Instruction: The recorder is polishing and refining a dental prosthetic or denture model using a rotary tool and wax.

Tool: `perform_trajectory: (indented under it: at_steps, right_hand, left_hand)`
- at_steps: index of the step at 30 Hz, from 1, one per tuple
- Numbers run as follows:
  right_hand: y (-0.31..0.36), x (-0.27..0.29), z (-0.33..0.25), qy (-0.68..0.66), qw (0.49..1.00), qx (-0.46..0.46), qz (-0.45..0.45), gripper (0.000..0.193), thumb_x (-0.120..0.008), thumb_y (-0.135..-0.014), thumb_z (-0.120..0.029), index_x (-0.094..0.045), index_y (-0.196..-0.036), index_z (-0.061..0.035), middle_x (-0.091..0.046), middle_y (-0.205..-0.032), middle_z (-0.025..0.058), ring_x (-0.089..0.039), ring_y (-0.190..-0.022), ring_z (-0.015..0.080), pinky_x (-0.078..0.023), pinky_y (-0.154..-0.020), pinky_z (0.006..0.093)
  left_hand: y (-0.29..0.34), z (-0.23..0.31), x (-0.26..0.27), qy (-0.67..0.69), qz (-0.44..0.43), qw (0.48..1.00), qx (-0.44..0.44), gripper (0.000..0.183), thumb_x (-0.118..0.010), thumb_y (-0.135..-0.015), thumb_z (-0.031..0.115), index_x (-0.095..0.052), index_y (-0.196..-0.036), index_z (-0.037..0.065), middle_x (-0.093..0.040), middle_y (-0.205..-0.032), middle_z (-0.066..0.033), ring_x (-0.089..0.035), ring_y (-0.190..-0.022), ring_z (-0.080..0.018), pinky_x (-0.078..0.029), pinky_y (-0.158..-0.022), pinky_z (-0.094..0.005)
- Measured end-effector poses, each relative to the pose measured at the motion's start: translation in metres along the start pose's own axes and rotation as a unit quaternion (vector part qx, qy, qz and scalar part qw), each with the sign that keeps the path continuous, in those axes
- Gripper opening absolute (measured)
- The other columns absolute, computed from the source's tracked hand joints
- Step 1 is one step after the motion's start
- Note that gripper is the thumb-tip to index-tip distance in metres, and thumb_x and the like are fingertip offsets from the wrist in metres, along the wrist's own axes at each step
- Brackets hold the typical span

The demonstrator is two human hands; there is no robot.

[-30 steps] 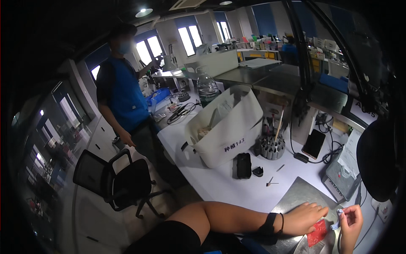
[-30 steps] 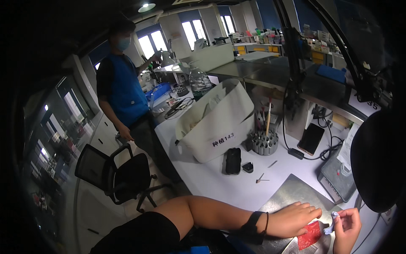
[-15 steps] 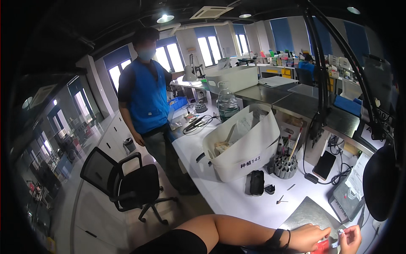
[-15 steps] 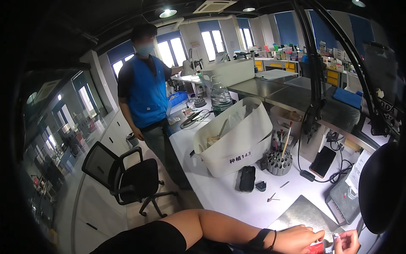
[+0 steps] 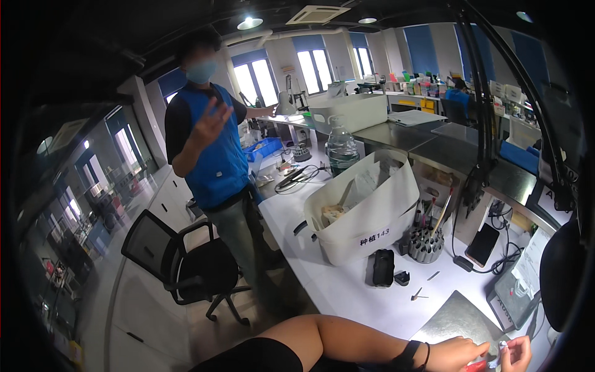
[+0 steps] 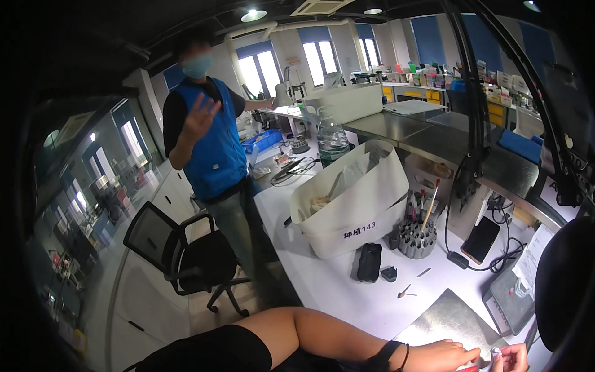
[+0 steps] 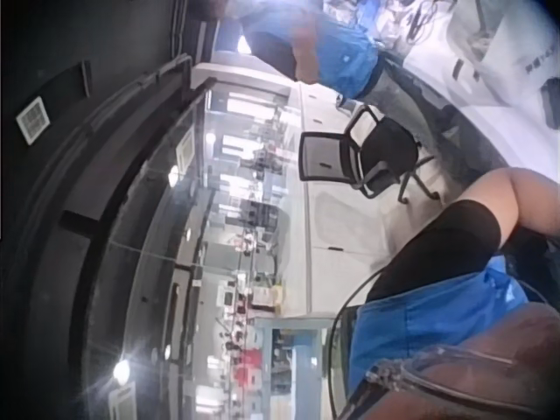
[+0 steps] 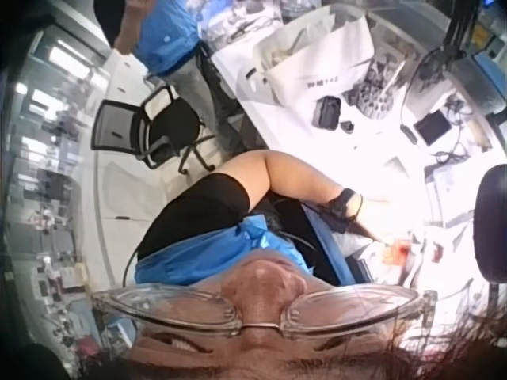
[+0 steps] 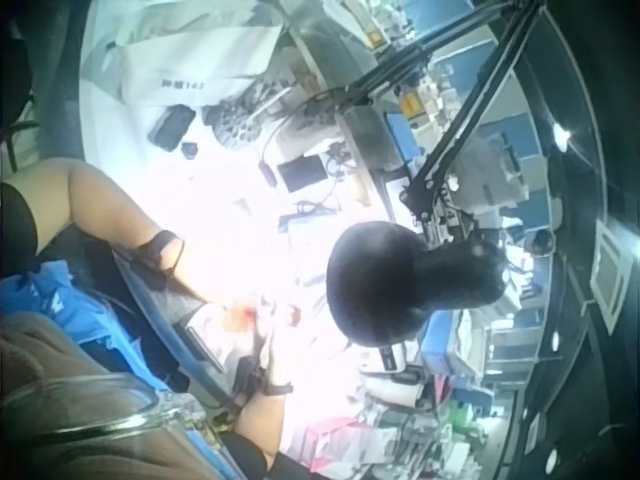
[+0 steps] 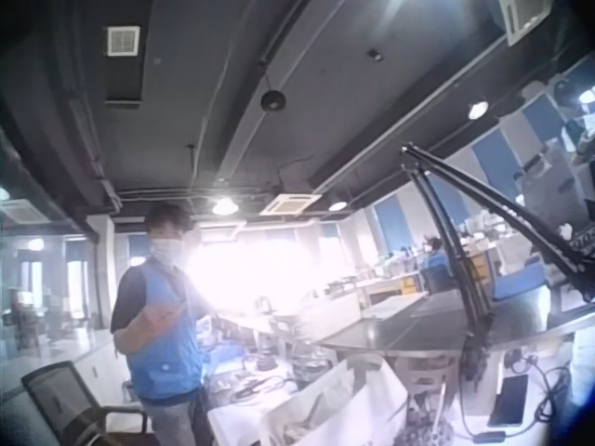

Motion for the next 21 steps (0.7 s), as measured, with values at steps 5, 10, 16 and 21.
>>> perform_trajectory:
  at_steps: [5, 10, 16, 21]
  right_hand:
    - [0.002, 0.013, -0.025, -0.109, 0.978, -0.177, -0.020, 0.032, -0.069, -0.101, -0.014, -0.066, -0.132, -0.0063, -0.075, -0.109, 0.0124, -0.070, -0.093, 0.0255, -0.057, -0.085, 0.0387]
    - [-0.020, -0.002, -0.030, -0.079, 0.995, -0.066, -0.019, 0.030, -0.067, -0.099, -0.008, -0.059, -0.128, -0.0088, -0.072, -0.104, 0.0088, -0.066, -0.087, 0.0175, -0.054, -0.078, 0.0320]
    - [-0.009, -0.007, 0.001, -0.181, 0.982, -0.050, 0.020, 0.014, -0.076, -0.093, -0.004, -0.069, -0.104, 0.0019, -0.074, -0.093, 0.0041, -0.069, -0.085, 0.0086, -0.055, -0.079, 0.0250]
    - [-0.005, 0.005, -0.005, -0.204, 0.978, -0.034, 0.018, 0.011, -0.078, -0.093, -0.003, -0.069, -0.099, 0.0011, -0.068, -0.086, 0.0004, -0.060, -0.073, 0.0033, -0.049, -0.065, 0.0208]
  left_hand:
    - [0.003, -0.014, -0.010, 0.307, -0.088, 0.926, 0.202, 0.040, -0.066, -0.103, 0.042, -0.068, -0.130, 0.012, -0.064, -0.131, -0.0177, -0.061, -0.122, -0.0345, -0.049, -0.107, -0.0521]
    - [-0.010, -0.007, 0.006, 0.201, -0.159, 0.959, 0.119, 0.024, -0.068, -0.081, 0.005, -0.061, -0.104, 0.005, -0.061, -0.098, -0.0188, -0.059, -0.092, -0.0398, -0.049, -0.080, -0.0474]
    - [-0.018, -0.009, 0.005, 0.260, -0.265, 0.924, 0.095, 0.029, -0.065, -0.085, -0.009, -0.070, -0.110, 0.006, -0.059, -0.123, -0.0202, -0.063, -0.114, -0.0386, -0.052, -0.096, -0.0430]
    - [-0.029, -0.001, -0.007, 0.193, -0.307, 0.925, 0.114, 0.020, -0.074, -0.087, 0.000, -0.073, -0.103, 0.011, -0.061, -0.124, -0.0103, -0.070, -0.093, -0.0232, -0.056, -0.083, -0.0373]
Point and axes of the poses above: each hand's wrist, its own y-axis away from the middle knuckle, its own x-axis out of the back of the hand, z = x × y, the point moved 5 cm from there along -y, towards the middle knuckle
